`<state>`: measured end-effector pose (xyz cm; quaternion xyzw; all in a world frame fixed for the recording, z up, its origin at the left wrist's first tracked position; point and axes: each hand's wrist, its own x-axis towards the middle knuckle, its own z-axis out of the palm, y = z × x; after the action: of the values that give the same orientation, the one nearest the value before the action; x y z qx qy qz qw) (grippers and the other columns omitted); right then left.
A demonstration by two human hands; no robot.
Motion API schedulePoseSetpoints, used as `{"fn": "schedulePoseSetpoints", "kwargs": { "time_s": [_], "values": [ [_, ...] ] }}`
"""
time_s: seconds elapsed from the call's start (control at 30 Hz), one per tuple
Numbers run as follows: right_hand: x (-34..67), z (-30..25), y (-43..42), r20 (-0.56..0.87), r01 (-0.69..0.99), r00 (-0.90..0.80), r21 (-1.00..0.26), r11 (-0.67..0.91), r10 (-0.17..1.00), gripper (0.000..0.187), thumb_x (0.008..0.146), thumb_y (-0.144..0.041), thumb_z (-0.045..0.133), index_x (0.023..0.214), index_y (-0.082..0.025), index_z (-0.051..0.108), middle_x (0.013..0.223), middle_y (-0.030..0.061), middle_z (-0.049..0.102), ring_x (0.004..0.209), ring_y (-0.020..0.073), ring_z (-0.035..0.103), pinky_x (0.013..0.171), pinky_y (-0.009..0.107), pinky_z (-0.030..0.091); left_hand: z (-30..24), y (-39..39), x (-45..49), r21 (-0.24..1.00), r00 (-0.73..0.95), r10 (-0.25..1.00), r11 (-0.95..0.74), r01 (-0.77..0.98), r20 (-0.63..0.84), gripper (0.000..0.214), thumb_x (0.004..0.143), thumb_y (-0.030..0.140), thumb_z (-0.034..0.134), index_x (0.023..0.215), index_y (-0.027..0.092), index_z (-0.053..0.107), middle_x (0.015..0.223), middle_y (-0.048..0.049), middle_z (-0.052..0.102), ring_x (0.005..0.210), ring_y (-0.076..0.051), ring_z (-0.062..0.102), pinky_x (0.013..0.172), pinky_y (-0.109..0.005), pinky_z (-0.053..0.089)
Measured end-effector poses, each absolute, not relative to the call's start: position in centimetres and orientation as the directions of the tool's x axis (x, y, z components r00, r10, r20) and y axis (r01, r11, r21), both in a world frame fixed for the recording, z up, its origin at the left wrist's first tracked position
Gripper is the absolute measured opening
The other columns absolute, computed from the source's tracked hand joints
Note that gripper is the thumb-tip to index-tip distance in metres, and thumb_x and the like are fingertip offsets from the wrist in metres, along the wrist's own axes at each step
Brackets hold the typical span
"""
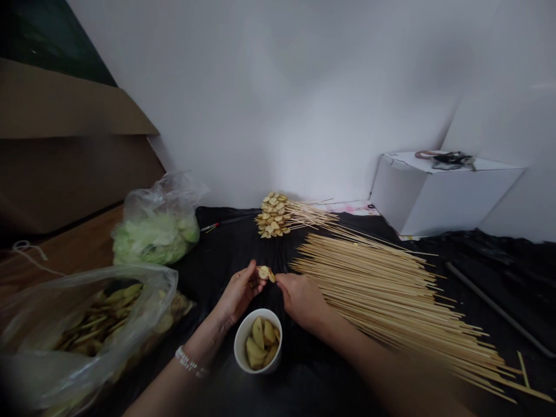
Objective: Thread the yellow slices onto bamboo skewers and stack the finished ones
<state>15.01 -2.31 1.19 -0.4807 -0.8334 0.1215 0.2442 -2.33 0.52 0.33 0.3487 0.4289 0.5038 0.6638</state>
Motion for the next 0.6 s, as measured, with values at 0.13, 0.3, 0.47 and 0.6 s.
{"fn": "schedulePoseSetpoints", "kwargs": {
  "time_s": [0.13,0.3,0.47,0.6],
  "values": [
    [15.03,1.01,-2.17,0.282,0.743,-0.429,-0.429,0.513,0.858,0.026,0.094,-0.019,0.036,0.094,-0.019,0.062,0.088,0.0048,0.069,0.081,0.0152,0.061,0.070,0.024,0.038,0.35,0.54,-2.30,0.900,0.122,0.969,0.243,-0.362,-0.213,0.041,0.068,0.049,0.072,0.077,0.009,0.072,0.069,-0.0075,0.068,0.058,-0.008,0.057,0.055,-0.017,0.044],
    [15.09,0.87,-2.02,0.250,0.754,-0.437,-0.421,0.503,0.864,0.025,0.093,-0.019,0.038,0.095,-0.019,0.063,0.090,0.0057,0.069,0.082,0.0149,0.061,0.071,0.023,0.038,0.39,0.64,-2.32,0.905,0.110,0.964,0.267,-0.332,-0.244,0.036,0.066,0.045,0.075,0.074,0.010,0.072,0.067,-0.0071,0.068,0.056,-0.008,0.057,0.053,-0.018,0.043],
    [15.24,0.95,-2.01,0.237,0.765,-0.438,-0.409,0.498,0.867,0.024,0.093,-0.020,0.038,0.088,-0.018,0.061,0.084,0.0049,0.069,0.076,0.0143,0.061,0.067,0.023,0.036,0.26,0.83,-2.28,0.904,0.121,0.957,0.288,-0.315,-0.263,0.034,0.067,0.043,0.074,0.074,0.010,0.072,0.067,-0.0069,0.069,0.057,-0.008,0.058,0.053,-0.017,0.043],
    [15.26,0.94,-1.94,0.261,0.765,-0.446,-0.386,0.516,0.856,0.025,0.094,-0.021,0.036,0.089,-0.019,0.061,0.085,0.0047,0.069,0.077,0.0143,0.061,0.066,0.023,0.035,0.36,0.76,-2.22,0.908,0.123,0.958,0.285,-0.306,-0.259,0.033,0.068,0.043,0.073,0.072,0.010,0.072,0.068,-0.0077,0.069,0.056,-0.009,0.057,0.053,-0.018,0.043]
  ]
}}
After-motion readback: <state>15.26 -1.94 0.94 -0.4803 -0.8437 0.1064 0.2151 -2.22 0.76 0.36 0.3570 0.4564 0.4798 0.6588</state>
